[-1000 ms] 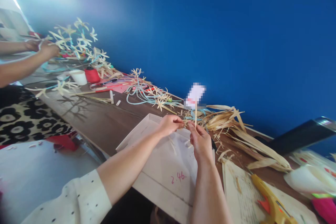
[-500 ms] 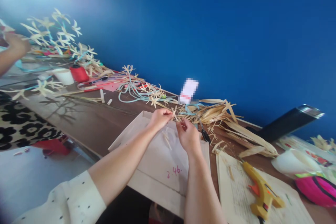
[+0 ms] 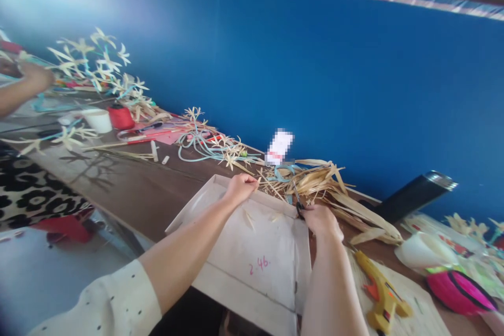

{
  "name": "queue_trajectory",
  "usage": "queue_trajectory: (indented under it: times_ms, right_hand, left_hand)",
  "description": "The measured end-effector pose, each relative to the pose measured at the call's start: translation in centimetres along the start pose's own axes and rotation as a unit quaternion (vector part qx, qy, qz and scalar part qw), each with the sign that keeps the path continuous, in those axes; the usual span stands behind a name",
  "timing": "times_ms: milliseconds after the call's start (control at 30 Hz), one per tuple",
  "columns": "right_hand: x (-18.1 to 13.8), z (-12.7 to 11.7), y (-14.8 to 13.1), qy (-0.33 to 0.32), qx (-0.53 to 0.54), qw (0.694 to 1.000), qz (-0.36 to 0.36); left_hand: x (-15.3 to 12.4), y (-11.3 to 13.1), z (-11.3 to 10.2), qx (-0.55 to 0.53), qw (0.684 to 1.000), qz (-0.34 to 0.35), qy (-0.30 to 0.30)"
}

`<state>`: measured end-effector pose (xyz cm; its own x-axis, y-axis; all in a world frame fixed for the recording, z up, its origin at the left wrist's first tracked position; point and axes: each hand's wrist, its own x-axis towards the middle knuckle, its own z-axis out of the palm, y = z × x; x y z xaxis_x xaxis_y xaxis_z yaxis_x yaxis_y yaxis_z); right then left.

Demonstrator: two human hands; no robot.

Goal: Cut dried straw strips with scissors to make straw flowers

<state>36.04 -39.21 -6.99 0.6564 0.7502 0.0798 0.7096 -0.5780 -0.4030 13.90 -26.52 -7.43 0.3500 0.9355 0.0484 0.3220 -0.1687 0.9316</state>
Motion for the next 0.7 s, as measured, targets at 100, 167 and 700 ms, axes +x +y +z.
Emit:
queue_trajectory:
  times_ms: [100,167,700]
  right_hand:
    - [0.3,0.1,-0.3,-0.04,0.019,0.999,0.014]
    - [0.5,-0.1,-0.4,-0.056,0.034,0.998,0.015]
    - [-5.0,-0.7,-10.7,-0.09,0.577,0.811,-0.035]
  left_hand:
    - [0.1,-0.1,0.0,-0.012,1.0,-0.001,-0.002]
    - [0.2,-0.2,0.0,-0.027,1.0,-0.004,-0.001]
    - [0.5,0.7,-0.2,-0.276,0.96,0.0,-0.042]
